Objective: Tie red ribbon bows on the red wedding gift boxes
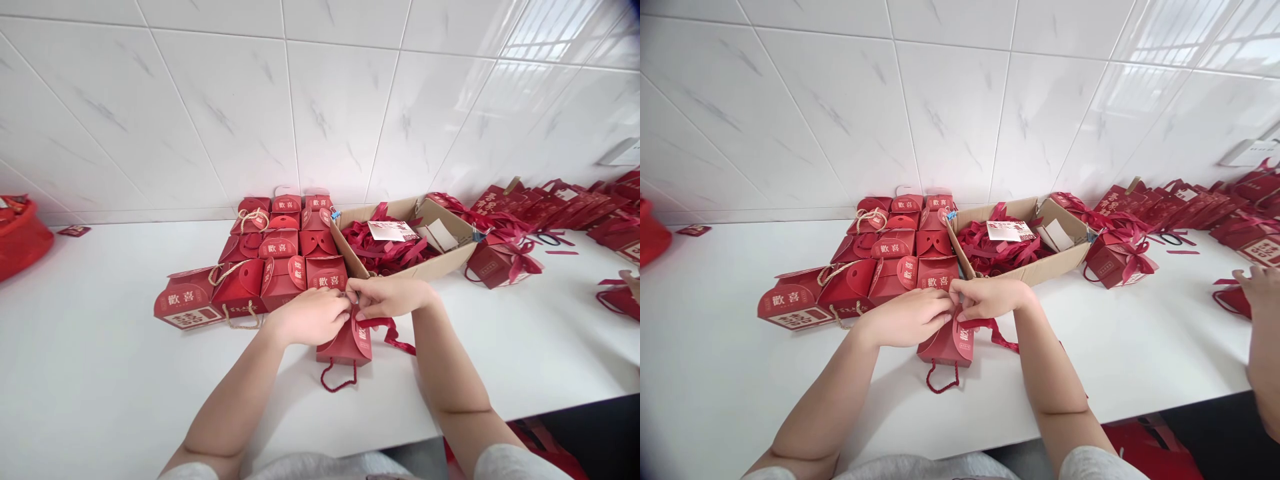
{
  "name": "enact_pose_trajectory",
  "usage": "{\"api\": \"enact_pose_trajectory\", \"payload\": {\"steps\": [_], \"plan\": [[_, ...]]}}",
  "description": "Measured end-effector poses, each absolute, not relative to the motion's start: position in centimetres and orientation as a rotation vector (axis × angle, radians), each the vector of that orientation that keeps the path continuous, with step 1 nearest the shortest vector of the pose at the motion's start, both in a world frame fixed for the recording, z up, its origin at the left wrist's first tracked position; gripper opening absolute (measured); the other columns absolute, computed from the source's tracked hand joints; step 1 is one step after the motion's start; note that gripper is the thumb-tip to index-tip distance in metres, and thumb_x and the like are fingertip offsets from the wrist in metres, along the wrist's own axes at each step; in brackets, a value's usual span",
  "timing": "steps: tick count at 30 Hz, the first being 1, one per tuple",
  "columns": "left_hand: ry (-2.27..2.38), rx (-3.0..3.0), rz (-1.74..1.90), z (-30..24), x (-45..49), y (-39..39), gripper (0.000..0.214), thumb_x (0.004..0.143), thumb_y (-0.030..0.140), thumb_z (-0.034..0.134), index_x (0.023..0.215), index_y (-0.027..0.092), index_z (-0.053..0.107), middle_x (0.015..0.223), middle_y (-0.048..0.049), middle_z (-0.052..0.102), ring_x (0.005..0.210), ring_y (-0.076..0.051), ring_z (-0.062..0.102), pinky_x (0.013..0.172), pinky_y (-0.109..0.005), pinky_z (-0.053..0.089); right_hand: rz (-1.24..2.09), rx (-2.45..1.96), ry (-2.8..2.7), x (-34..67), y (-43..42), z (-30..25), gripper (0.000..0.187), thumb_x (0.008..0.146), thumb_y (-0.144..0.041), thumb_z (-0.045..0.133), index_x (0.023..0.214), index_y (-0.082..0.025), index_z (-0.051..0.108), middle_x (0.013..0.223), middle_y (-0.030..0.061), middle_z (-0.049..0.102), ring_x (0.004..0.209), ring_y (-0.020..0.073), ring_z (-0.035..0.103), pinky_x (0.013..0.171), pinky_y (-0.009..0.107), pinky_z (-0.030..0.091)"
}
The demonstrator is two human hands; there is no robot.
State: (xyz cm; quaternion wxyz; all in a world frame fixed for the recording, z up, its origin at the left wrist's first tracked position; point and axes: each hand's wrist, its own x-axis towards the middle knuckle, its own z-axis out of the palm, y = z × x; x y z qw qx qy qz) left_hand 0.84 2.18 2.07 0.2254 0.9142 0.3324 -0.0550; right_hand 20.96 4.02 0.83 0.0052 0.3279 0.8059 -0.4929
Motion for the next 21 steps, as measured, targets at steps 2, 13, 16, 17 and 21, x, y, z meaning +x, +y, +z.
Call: {"api": "enact_pose_trajectory", "payload": {"steps": [2, 13, 16, 17, 21], "plan": [[0.923, 2.517, -0.129, 2.0, 1.1, 2.2, 0.034, 0.092, 0.028, 0.032, 0.1, 0.02, 0.064, 0.11, -0.0073, 0.063, 0.1, -0.024, 0.057, 0.087, -0.038, 0.043, -1.548, 1.033, 2.522, 21.0, 4.0, 0.8, 0.02, 0.084, -0.024, 0.056, 0.089, -0.021, 0.036, 0.067, -0.0049, 0.053, 0.057, 0.0079, 0.047, 0.051, 0.019, 0.038], [1.013, 2.416, 0.004, 1.7, 1.6, 2.2, 0.022, 0.082, 0.024, 0.045, 0.076, 0.021, 0.065, 0.089, -0.0047, 0.067, 0.088, -0.023, 0.06, 0.076, -0.034, 0.047, -1.573, 1.05, 2.52, 20.9, 3.8, 1.1, 0.02, 0.084, -0.023, 0.056, 0.088, -0.019, 0.037, 0.074, -0.0015, 0.061, 0.059, 0.0078, 0.052, 0.052, 0.019, 0.04], [1.055, 2.394, 0.081, 2.0, 1.6, 2.1, 0.022, 0.081, 0.027, 0.046, 0.068, 0.02, 0.062, 0.085, -0.0053, 0.064, 0.086, -0.023, 0.058, 0.071, -0.033, 0.047, -1.537, 1.112, 2.543, 21.1, 3.4, 1.5, 0.02, 0.085, -0.028, 0.056, 0.092, -0.019, 0.04, 0.074, -0.0013, 0.062, 0.059, 0.0088, 0.053, 0.052, 0.02, 0.041], [1.073, 2.384, 0.118, 2.2, 1.5, 2.0, 0.022, 0.081, 0.028, 0.046, 0.067, 0.02, 0.061, 0.085, -0.0053, 0.063, 0.086, -0.023, 0.058, 0.07, -0.033, 0.046, -1.504, 1.152, 2.565, 21.2, 3.2, 1.7, 0.021, 0.086, -0.031, 0.056, 0.095, -0.019, 0.041, 0.075, -0.0009, 0.062, 0.059, 0.0098, 0.054, 0.053, 0.021, 0.042], [1.118, 2.301, 0.272, 3.0, 1.1, 2.0, 0.021, 0.082, 0.031, 0.045, 0.07, 0.02, 0.059, 0.094, -0.0032, 0.059, 0.079, -0.019, 0.057, 0.065, -0.03, 0.044, -1.334, 1.345, 2.696, 21.6, 2.0, 2.4, 0.026, 0.09, -0.039, 0.049, 0.108, -0.021, 0.048, 0.082, 0.0022, 0.066, 0.069, 0.0148, 0.06, 0.062, 0.026, 0.045]]}}
